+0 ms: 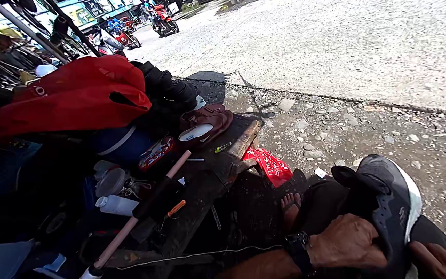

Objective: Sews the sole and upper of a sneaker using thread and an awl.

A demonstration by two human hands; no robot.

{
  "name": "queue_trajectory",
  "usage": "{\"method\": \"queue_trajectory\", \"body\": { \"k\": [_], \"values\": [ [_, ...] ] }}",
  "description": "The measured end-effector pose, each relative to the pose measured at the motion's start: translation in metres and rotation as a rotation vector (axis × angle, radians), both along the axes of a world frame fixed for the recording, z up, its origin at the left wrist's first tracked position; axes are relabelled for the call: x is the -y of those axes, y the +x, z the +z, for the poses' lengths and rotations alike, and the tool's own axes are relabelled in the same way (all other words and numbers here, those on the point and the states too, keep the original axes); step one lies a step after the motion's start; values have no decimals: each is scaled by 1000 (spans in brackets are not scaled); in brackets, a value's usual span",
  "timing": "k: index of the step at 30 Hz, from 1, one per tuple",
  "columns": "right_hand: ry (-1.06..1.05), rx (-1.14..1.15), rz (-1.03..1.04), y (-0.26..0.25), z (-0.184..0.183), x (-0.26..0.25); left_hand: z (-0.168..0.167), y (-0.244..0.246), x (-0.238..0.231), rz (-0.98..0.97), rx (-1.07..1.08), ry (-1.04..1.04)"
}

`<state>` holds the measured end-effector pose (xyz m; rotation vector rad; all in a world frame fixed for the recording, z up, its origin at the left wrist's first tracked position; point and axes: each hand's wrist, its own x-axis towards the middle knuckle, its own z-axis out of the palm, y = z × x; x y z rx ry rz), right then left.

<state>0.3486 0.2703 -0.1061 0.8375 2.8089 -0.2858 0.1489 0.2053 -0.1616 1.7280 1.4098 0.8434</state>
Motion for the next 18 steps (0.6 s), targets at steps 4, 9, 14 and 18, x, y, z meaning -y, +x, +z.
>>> {"method": "queue_trajectory", "body": {
  "k": [4, 9, 14, 18],
  "values": [
    [284, -241, 3, 10, -14, -1, 7, -5, 4, 52, 47, 3],
    [260, -294, -142, 30, -9, 4, 2, -2, 7, 116, 87, 42],
    [95, -378, -355, 53, -24, 13, -6, 0, 8, 113, -12, 71],
    [-361, -615, -501, 47, -45, 26, -6, 2, 9, 133, 4, 45]
  ]
}}
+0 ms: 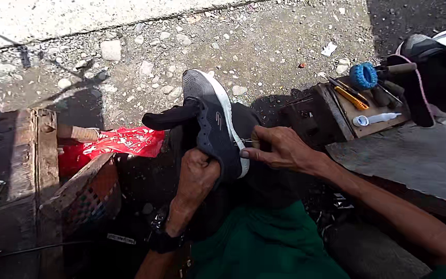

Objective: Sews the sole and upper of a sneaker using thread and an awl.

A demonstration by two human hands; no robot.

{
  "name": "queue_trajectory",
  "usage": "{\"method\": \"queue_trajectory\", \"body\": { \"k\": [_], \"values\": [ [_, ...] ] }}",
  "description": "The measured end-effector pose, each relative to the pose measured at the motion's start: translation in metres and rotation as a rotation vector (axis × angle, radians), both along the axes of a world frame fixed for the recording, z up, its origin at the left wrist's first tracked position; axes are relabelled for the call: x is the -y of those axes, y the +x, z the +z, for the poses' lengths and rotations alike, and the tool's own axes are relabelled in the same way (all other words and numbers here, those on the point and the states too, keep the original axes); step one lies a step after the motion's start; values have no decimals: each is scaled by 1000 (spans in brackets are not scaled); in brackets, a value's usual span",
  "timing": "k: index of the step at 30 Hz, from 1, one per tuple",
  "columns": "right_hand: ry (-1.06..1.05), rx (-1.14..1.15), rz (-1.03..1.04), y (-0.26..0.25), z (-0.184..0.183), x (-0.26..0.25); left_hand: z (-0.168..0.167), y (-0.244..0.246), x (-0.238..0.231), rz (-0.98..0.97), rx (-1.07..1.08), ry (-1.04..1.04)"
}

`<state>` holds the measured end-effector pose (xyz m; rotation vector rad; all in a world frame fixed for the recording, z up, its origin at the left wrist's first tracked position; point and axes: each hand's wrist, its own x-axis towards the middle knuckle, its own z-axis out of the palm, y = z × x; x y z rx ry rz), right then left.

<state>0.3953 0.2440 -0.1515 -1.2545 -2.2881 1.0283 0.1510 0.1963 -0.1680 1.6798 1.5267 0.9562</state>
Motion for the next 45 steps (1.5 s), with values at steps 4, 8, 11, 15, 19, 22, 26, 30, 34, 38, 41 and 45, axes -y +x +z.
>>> {"method": "queue_trajectory", "body": {
  "k": [4, 8, 11, 15, 19, 22, 26, 30, 34, 38, 41, 45],
  "values": [
    [-62, -334, -117, -6, -14, 10, 0, -4, 1, -22, 39, 3],
    [-28, -492, -143, -26, -18, 13, 4, -6, 1, -66, 48, -47],
    [-125, -661, -210, -15, -7, 18, 7, -8, -1, -94, 57, -62],
    [-277, -1037, -261, 10, 1, 20, 5, -8, -1, -79, 61, -43],
    [-603, -1185, -182, 2, 2, 27, -1, -5, -1, -59, 71, -22],
    [-614, -1078, -188, 13, 18, 31, -2, -2, 1, -35, 128, 2],
    [-570, -838, -107, 28, 21, 30, -2, -1, 2, -20, 140, 12],
    [-190, -360, -191, 35, 8, 27, 0, 0, 6, 56, -28, 86],
    [258, -23, -199, 11, -10, 28, 6, 0, 15, 159, -244, 175],
    [199, -139, -139, -8, -32, 19, 14, -34, 33, 237, -275, 186],
    [-173, -438, -100, 2, -21, 12, -3, -82, 49, 404, -251, 111],
    [-513, -768, -99, 31, -4, 18, -13, -125, 67, 481, -489, -183]
  ]
}}
